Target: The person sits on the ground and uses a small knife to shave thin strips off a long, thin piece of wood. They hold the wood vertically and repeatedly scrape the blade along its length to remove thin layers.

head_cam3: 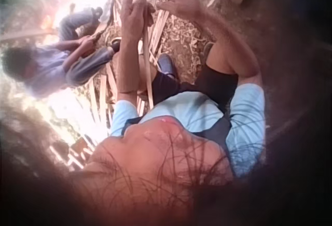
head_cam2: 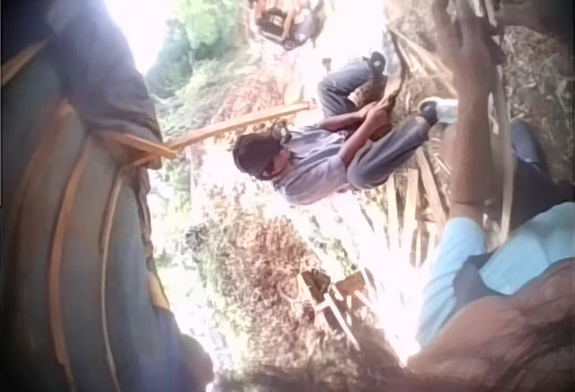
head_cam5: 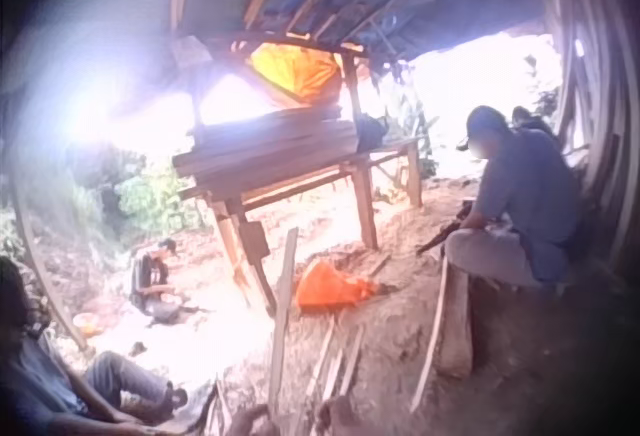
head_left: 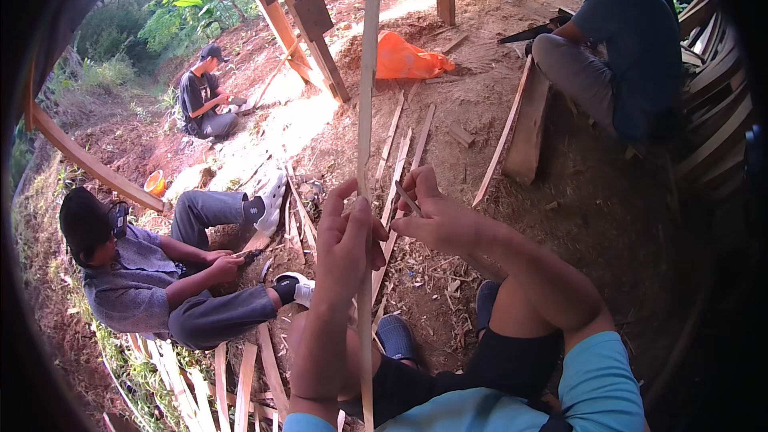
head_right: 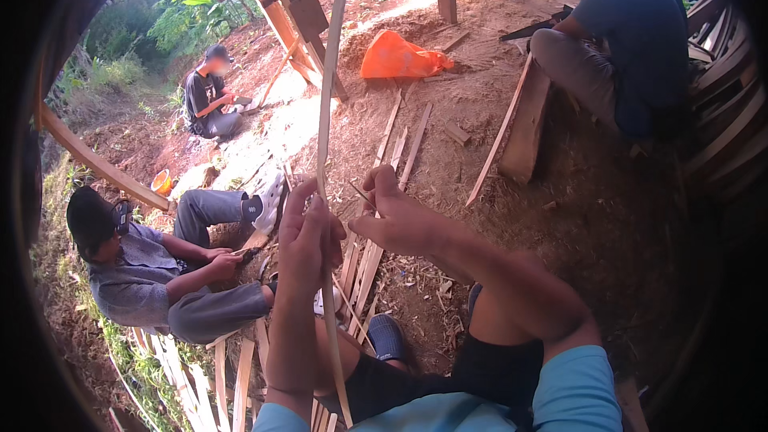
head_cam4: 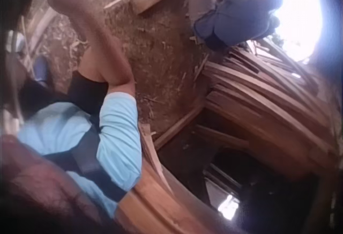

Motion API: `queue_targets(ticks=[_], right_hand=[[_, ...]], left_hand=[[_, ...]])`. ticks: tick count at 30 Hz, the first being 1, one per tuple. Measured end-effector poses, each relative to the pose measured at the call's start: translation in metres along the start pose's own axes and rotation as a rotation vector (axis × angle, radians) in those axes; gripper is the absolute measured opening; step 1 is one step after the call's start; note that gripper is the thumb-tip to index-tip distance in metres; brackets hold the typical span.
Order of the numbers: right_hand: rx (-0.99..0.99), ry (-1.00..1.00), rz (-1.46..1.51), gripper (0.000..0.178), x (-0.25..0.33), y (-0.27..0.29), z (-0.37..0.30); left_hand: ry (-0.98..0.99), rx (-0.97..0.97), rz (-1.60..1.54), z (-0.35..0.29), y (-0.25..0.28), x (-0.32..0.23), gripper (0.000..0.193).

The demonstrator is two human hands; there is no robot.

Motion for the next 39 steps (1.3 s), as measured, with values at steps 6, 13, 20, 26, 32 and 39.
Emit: queue_targets(ticks=[6, 13, 20, 26, 32, 39], right_hand=[[0.069, 0.023, -0.125, 0.031, 0.005, 0.023, -0.005], [-0.089, 0.516, -0.266, 0.016, 0.038, 0.037, -0.015], [-0.518, 0.752, -0.479, 0.013, 0.058, 0.053, -0.015], [-0.426, 0.735, -0.566, 0.012, 0.058, 0.043, -0.016], [-0.437, 0.780, -0.547, 0.014, 0.058, 0.035, -0.014], [-0.489, 0.810, -0.517, 0.014, 0.061, 0.029, -0.019]], left_hand=[[0.126, 0.234, -0.156, 0.007, -0.008, -0.004, 0.039], [0.359, 0.399, -0.459, 0.003, -0.022, -0.002, 0.038], [0.139, 0.254, 0.019, -0.007, -0.027, 0.001, 0.014], [0.083, 0.313, -0.007, -0.018, -0.032, -0.009, 0.015], [0.055, 0.283, -0.016, -0.020, -0.030, -0.010, 0.019], [-0.007, 0.211, 0.093, -0.033, -0.030, -0.012, 0.018]])
Point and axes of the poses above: each hand's wrist, its own z-axis towards the middle knuckle, its own y-axis out of the back of the hand, x = y × z, the point moved 7 cm from there along z, towards the middle knuckle, and after that the axes turned 11 degrees about -x, right-handed, at the moved point
